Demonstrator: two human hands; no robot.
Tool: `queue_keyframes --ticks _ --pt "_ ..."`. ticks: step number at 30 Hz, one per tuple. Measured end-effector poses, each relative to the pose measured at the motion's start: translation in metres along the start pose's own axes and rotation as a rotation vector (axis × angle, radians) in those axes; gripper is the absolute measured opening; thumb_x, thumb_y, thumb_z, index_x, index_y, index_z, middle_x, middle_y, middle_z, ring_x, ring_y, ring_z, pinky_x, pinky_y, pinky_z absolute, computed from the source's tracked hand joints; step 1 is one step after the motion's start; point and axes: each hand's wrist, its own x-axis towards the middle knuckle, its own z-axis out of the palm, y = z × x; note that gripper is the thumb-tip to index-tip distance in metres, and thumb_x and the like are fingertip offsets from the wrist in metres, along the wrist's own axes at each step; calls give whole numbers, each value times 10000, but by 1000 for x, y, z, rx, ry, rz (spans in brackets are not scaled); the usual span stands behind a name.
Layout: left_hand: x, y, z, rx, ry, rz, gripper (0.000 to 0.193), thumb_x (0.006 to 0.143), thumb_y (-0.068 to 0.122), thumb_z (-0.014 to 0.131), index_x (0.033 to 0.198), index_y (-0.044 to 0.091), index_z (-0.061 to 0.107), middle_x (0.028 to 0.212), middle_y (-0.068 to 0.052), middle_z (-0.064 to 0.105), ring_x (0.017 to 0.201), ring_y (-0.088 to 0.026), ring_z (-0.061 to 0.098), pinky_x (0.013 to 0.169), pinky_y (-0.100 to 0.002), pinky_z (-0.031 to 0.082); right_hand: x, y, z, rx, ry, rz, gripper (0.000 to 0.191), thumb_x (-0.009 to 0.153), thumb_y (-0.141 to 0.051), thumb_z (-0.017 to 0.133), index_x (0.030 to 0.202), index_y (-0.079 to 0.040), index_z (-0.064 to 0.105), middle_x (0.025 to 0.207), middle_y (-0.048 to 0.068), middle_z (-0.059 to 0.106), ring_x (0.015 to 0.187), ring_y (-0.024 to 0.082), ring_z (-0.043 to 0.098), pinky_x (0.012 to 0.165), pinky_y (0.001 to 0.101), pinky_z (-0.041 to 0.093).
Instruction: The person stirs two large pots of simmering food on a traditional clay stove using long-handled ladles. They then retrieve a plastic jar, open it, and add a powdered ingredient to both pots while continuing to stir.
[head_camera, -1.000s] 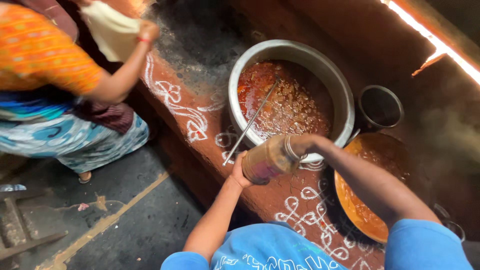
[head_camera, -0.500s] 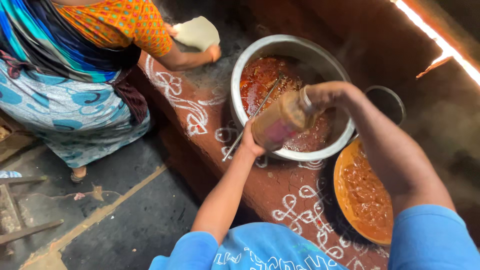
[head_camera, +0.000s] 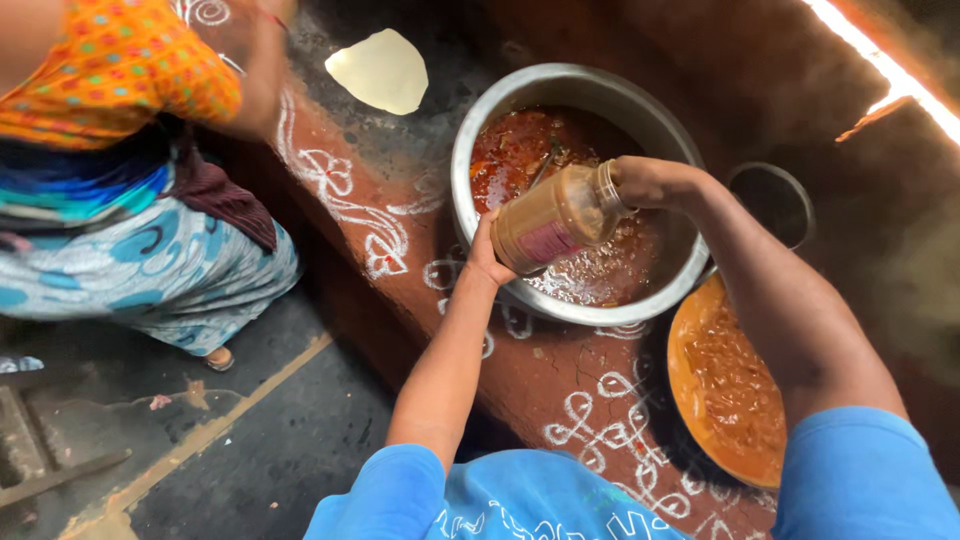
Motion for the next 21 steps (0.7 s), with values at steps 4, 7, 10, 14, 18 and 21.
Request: queue_keyframes --ticks 4,7,10,14,18,21 --pt "13 4 -10 9 -44 -8 543 964 491 499 1362 138 609 1333 -125 656 1192 -349 644 1008 -616 511 7 21 14 278 96 -41 281 704 -36 783 985 -45 770 863 62 755 812 162 675 788 333 545" --pt "27 11 -8 32 -24 2 555 972 490 514 1380 123 601 1355 -141 651 1212 -359 638 1020 -605 513 8 39 14 338 155 -84 260 747 -29 791 1006 -30 766 881 74 734 821 176 656 773 354 546" --pt "42 16 -3 92 -3 33 552 969 473 525 1401 134 587 1377 -138 642 1242 -356 630 1032 -606 518 9 58 11 441 200 -126 302 748 -25 791 1046 -58 761 915 35 751 853 145 680 805 319 565" --pt "55 17 4 175 135 33 537 941 484 528 1380 177 566 1360 -140 616 1230 -357 609 994 -631 521 11 75 5 593 232 -137 323 769 2 788 1085 -51 752 928 43 741 859 144 680 816 323 574" --pt "60 17 2 212 202 33 569 931 506 525 1385 167 580 1360 -173 601 1222 -368 602 971 -619 527 2 95 -6 882 256 -101 264 831 -2 720 1094 -15 704 959 72 716 853 195 700 765 395 610" --pt "60 20 -4 108 -6 30 586 954 489 558 1416 129 571 1417 -170 586 1269 -383 589 1026 -629 518 1 112 -1 1263 366 -37 212 854 22 708 1063 -6 687 1004 113 740 924 213 736 875 341 634"
